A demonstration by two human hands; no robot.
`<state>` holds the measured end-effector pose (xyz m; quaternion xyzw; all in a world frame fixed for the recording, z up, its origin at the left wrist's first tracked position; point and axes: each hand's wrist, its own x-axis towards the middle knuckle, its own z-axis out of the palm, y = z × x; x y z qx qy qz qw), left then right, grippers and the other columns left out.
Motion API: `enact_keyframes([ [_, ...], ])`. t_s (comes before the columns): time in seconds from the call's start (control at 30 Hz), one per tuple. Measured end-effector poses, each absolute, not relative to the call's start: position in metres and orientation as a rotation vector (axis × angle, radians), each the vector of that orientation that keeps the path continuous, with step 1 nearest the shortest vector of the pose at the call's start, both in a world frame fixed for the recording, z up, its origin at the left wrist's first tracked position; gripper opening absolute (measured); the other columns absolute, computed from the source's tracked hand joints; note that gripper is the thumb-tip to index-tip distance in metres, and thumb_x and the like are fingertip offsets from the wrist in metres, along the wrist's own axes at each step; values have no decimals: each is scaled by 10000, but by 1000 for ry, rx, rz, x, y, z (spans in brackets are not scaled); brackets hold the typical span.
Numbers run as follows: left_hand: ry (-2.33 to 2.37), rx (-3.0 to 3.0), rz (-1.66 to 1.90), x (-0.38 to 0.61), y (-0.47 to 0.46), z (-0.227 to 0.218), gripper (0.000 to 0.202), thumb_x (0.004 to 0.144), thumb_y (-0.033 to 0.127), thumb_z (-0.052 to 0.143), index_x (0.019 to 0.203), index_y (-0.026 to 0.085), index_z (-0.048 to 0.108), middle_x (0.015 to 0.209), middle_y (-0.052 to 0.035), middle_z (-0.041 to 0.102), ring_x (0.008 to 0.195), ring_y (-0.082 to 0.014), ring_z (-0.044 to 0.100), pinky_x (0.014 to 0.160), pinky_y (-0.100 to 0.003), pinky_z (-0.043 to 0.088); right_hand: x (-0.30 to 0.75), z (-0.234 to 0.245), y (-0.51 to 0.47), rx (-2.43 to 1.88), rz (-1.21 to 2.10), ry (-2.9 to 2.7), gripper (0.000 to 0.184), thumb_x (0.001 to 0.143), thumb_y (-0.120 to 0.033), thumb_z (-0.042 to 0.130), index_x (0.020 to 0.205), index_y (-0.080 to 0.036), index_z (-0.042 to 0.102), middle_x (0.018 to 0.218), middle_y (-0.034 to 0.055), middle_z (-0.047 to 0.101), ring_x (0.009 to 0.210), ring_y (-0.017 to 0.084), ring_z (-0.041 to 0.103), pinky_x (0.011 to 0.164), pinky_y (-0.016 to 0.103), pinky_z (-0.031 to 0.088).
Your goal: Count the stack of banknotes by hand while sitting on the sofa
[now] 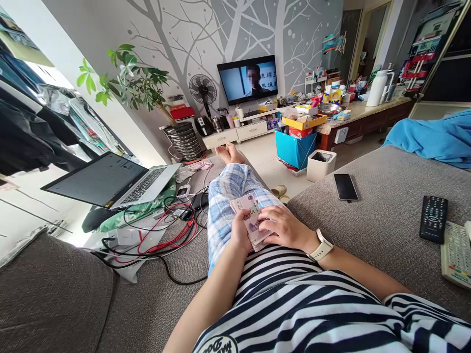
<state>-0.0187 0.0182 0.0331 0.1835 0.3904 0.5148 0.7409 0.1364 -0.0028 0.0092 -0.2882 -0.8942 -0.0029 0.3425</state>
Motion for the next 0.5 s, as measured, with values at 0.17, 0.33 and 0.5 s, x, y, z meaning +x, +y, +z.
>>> enact_keyframes([
  [0.17, 756, 450, 1111, -20, 19, 32, 332, 683, 232, 517, 970, 119, 641, 736, -80, 659, 598, -190, 618, 578, -301, 503, 136, 9, -2, -758, -13, -2325, 237, 831, -377, 651, 995, -212, 608, 1153, 73, 598, 1199, 254, 455, 978, 458, 395],
  [0.33, 733, 449, 1085, -21, 20, 29, 332, 693, 251, 524, 964, 105, 647, 736, -95, 664, 608, -202, 624, 594, -314, 514, 136, 9, -1, -753, -18, -2329, 250, 825, -378, 659, 999, -208, 604, 1151, 70, 596, 1202, 251, 451, 986, 448, 391],
  [0.5, 744, 472, 1086, -23, 22, 25, 288, 720, 264, 520, 932, 120, 651, 698, -85, 657, 581, -199, 617, 581, -317, 511, 136, 10, -1, -767, 8, -2318, 244, 803, -363, 688, 967, -202, 606, 1128, 73, 594, 1167, 244, 474, 962, 438, 406],
])
